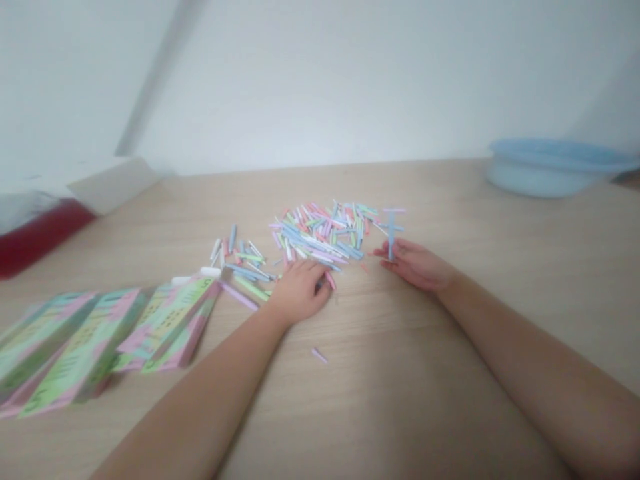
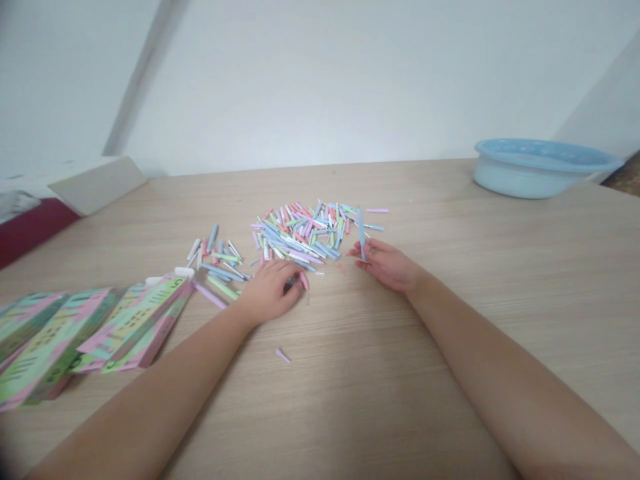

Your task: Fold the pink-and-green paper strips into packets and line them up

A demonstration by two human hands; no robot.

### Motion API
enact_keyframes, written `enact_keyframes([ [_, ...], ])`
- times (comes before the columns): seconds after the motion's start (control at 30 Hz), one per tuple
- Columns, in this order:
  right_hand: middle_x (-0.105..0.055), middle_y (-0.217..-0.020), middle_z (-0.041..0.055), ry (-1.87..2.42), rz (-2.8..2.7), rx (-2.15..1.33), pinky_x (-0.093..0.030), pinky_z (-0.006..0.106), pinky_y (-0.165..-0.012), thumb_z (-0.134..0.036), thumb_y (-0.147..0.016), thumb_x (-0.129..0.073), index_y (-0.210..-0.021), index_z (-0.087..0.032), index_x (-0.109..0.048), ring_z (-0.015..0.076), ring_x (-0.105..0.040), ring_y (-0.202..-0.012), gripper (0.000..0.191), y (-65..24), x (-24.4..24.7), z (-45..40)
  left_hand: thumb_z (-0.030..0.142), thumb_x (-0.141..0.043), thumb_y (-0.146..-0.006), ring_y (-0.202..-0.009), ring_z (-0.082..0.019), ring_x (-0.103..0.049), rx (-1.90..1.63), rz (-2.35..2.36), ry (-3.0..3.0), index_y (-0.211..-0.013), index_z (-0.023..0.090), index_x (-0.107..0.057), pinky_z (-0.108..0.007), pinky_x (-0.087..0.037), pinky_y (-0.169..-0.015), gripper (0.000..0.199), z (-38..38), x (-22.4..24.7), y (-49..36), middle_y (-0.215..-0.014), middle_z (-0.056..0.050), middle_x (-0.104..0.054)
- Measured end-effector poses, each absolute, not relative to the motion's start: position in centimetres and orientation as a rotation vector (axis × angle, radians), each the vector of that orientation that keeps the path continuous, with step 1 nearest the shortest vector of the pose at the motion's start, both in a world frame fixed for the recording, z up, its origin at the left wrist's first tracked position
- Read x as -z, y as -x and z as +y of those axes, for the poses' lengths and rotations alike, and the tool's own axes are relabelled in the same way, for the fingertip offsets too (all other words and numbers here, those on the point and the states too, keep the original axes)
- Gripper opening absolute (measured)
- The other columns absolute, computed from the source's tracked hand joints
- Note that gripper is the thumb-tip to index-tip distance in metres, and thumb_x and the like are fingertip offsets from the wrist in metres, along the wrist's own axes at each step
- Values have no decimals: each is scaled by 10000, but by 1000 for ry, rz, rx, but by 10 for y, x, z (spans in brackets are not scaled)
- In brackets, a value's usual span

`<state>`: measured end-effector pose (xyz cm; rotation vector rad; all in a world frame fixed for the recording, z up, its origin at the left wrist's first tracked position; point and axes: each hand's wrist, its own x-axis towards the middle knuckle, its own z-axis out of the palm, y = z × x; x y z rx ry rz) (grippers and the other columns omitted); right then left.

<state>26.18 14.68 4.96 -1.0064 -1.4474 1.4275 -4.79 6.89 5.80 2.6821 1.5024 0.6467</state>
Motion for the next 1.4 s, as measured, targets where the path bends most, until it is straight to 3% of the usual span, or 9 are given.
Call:
enact_keyframes([
  [0.1,-535,-714,-43,1116,-1524,-1282,-429,238,-584,-576,-810,-748,-1039,-226,-686,130,-533,-650,423,-262,-47,150,293,-532,-919,-1103,-284,-606,-642,1497,-2685,-1079,225,-653,-452,-426,-1034,212,68,-59,48,-1091,-89,-682],
  [0.2,-504,-644,-55,1229,-1694,-1165,-332,232,-496,-603,-842,-701,-998,-203,-692,109,-434,-536,430,-263,-51,148,303,-528,-924,-1100,-284,-605,-631,1492,-2687,-1052,226,-652,-451,-429,-1026,194,69,-58,48,-1086,-88,-680],
  [0.37,-701,-779,30,1255,-1859,-1061,-449,257,-555,-536,-823,-728,-941,-191,-683,140,-566,-598,367,-258,-55,144,309,-527,-924,-1097,-286,-608,-629,1496,-2687,-1064,226,-659,-460,-425,-1035,209,69,-57,47,-1081,-90,-682],
  [0.5,-722,-785,40,1272,-1930,-981,-509,293,-633,-455,-809,-745,-954,-190,-702,176,-637,-664,305,-254,-51,146,311,-528,-930,-1114,-288,-607,-630,1493,-2690,-1102,232,-667,-461,-420,-1045,235,69,-57,47,-1096,-92,-681],
  [0.8,-727,-852,45,1276,-2064,-811,-499,325,-717,-362,-856,-680,-1057,-176,-728,204,-649,-753,278,-252,-52,143,318,-527,-936,-1092,-290,-611,-615,1482,-2704,-1146,222,-670,-457,-436,-1014,272,70,-57,47,-1092,-98,-681],
  [0.97,-708,-838,40,1271,-2098,-754,-471,316,-711,-360,-859,-667,-1046,-182,-725,202,-625,-748,264,-250,-51,142,319,-519,-945,-1101,-290,-607,-622,1478,-2712,-1156,212,-669,-456,-430,-1019,279,70,-57,47,-1112,-103,-680],
  [1.23,-590,-710,1,1292,-1967,-728,-374,285,-616,-428,-880,-647,-858,-198,-661,169,-515,-652,232,-245,-47,141,334,-505,-960,-1109,-294,-595,-588,1494,-2757,-1176,230,-677,-474,-415,-1016,295,67,-59,47,-1117,-97,-670],
  [1.4,-415,-602,-60,1358,-1675,-850,-313,259,-489,-501,-983,-451,-1065,-209,-626,135,-392,-491,350,-246,-44,145,348,-495,-972,-1148,-290,-577,-542,1366,-2853,-1239,259,-657,-484,-403,-1025,325,58,-66,39,-1248,-85,-648],
])
